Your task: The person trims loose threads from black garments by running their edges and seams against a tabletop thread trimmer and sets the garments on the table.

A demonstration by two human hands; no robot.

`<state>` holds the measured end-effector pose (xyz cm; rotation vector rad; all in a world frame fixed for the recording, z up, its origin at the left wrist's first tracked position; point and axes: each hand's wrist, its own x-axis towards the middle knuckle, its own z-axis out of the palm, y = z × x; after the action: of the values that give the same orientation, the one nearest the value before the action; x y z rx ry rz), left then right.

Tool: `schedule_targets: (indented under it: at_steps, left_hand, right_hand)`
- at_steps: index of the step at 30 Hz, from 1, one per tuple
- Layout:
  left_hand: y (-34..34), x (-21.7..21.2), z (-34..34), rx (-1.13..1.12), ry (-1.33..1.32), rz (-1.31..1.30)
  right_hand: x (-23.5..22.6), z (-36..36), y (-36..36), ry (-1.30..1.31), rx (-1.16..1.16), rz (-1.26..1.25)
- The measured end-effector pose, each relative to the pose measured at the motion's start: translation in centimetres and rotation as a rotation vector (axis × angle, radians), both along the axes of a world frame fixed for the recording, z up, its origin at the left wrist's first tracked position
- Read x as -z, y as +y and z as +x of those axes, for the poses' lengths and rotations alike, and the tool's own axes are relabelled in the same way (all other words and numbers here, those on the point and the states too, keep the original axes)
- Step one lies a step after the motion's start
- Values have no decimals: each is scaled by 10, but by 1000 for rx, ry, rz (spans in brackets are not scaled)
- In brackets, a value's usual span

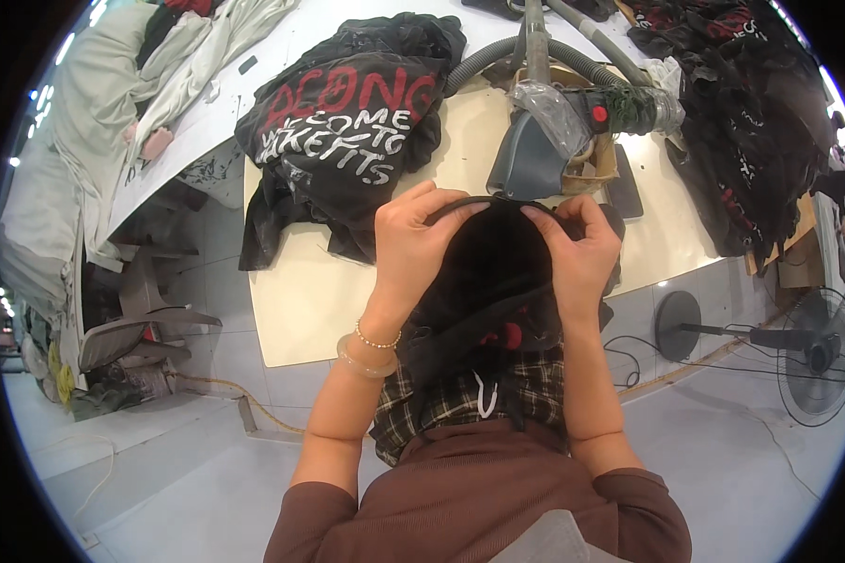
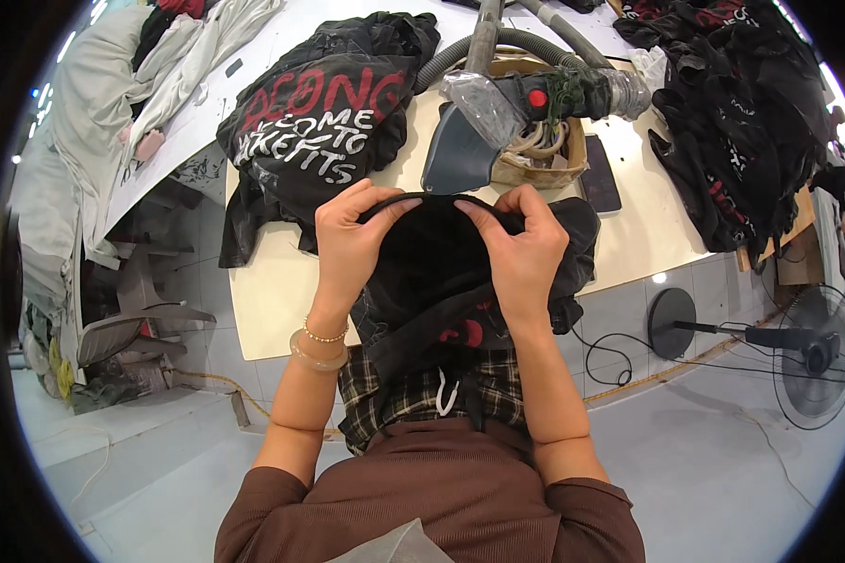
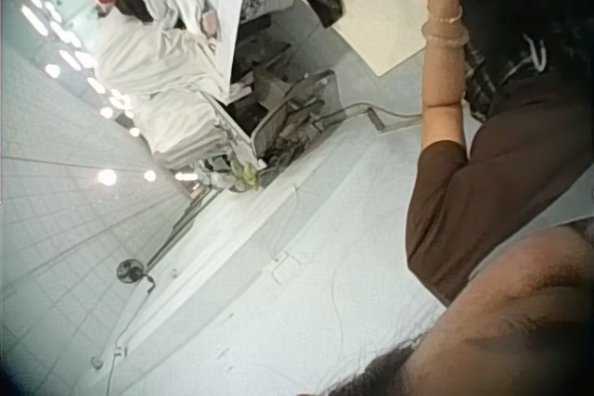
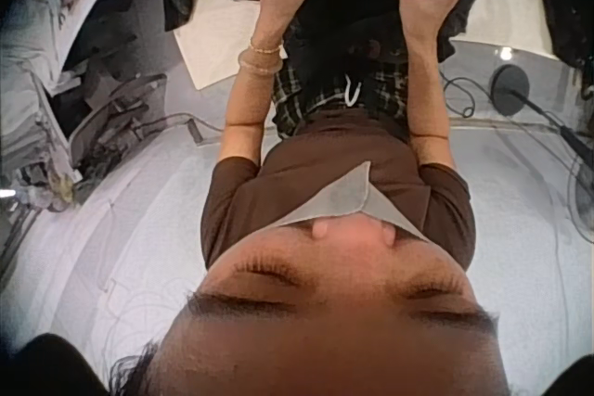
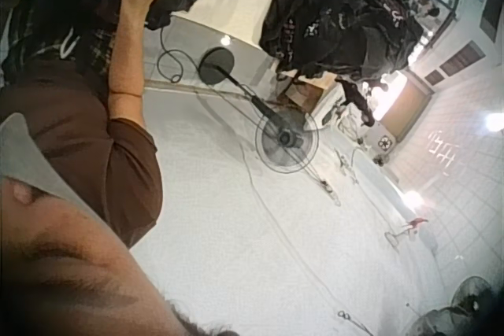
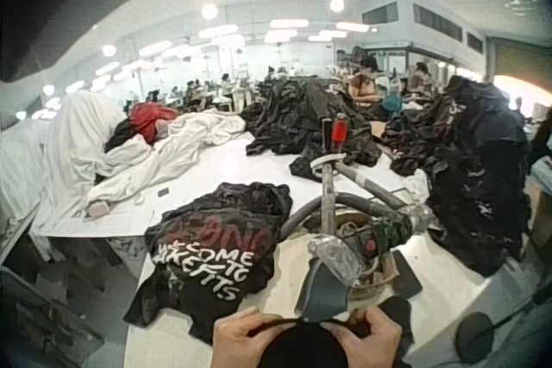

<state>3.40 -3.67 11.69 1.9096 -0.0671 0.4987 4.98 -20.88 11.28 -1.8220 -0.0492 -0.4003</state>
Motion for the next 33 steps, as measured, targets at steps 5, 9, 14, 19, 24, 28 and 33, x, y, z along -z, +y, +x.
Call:
schedule_targets:
  at_steps: [5, 9, 14, 19, 24, 28, 33]
  left_hand:
    - [14, 4, -7, -26, 7, 14]
    - [16, 5, -10, 0, 17, -13]
    - [8, 2, -6, -2, 38, -51]
    - [4, 2, -5, 66, 44, -52]
    - [13, 0, -21, 163, 128, 32]
    - [12, -2, -24, 158, 142, 71]
    - [6, 2, -22, 137, 138, -74]
  right_hand:
    - [0, -1, 8, -101, -34, -22]
    - [4, 0, 8, -92, -22, -8]
    - [6, 4, 2, -59, -13, 41]
    - [6, 0, -9, -27, -33, 18]
    - [-7, -6, -20, -78, -271, -125]
    - [-6, -7, -25, -12, -359, -154]
    - [-10, -7, -24, 32, -367, -114]
